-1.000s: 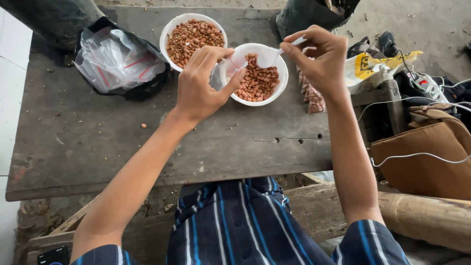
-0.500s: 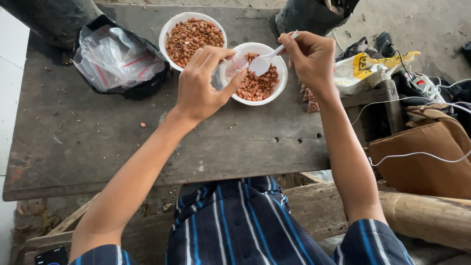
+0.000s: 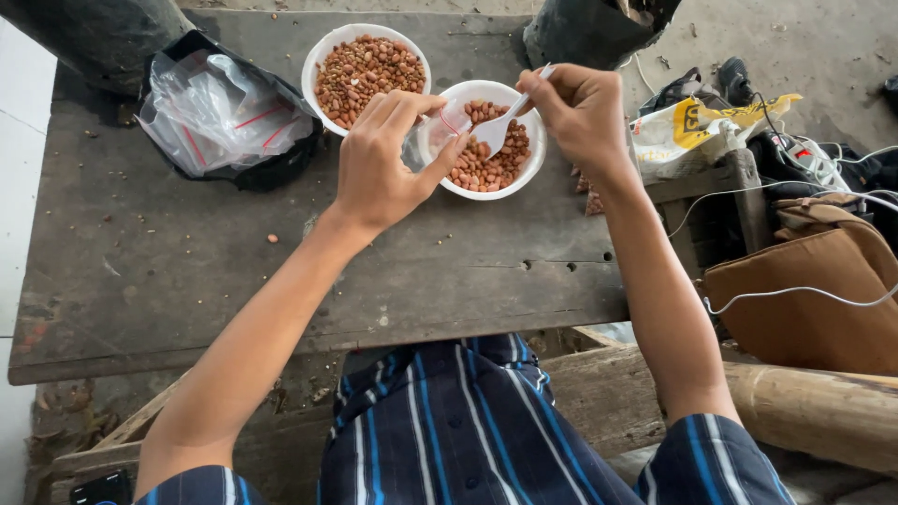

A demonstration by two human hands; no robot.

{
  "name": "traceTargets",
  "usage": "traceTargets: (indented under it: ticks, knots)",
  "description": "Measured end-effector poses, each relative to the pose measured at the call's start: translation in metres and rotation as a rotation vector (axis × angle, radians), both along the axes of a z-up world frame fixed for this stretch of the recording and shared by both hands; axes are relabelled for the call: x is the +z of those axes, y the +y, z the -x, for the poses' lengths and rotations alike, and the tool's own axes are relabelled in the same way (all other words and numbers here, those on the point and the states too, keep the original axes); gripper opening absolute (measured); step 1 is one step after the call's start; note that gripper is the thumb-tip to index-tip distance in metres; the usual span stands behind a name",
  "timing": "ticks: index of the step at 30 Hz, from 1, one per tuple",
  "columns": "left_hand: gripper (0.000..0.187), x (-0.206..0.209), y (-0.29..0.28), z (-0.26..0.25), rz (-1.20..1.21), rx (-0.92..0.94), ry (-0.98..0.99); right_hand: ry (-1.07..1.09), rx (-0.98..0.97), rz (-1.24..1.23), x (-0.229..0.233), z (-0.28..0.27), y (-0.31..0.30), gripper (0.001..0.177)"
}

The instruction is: Scooping peanuts from a bowl into small plastic bags using a spoon and sealing the bags.

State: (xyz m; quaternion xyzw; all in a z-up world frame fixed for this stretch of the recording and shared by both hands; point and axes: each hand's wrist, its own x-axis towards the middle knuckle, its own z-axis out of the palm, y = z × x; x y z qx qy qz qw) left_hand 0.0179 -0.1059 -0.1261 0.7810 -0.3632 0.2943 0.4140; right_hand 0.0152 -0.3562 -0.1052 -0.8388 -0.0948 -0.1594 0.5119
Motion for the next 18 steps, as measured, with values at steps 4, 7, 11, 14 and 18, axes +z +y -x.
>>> traceTargets:
  ticks: [4,7,11,14,18]
  knots:
    - [0.032,0.002,0.001,0.000,-0.004,-0.010,-0.039,-0.017,-0.085,-0.095,-0.002,-0.005,-0.008,0.021]
    - [0.035,-0.002,0.000,-0.002,-0.031,-0.026,-0.024,-0.055,-0.050,-0.229,-0.009,-0.011,-0.020,0.021]
    - [0.034,-0.005,-0.002,-0.002,-0.047,-0.025,-0.012,-0.138,-0.069,-0.220,-0.002,-0.006,-0.016,0.023]
    - [0.037,-0.009,-0.003,-0.002,-0.073,0.003,-0.012,-0.122,-0.090,-0.279,0.001,-0.002,-0.011,0.027]
    - [0.037,-0.010,-0.003,-0.001,-0.072,0.014,-0.017,-0.095,-0.087,-0.319,0.008,0.006,-0.001,0.027]
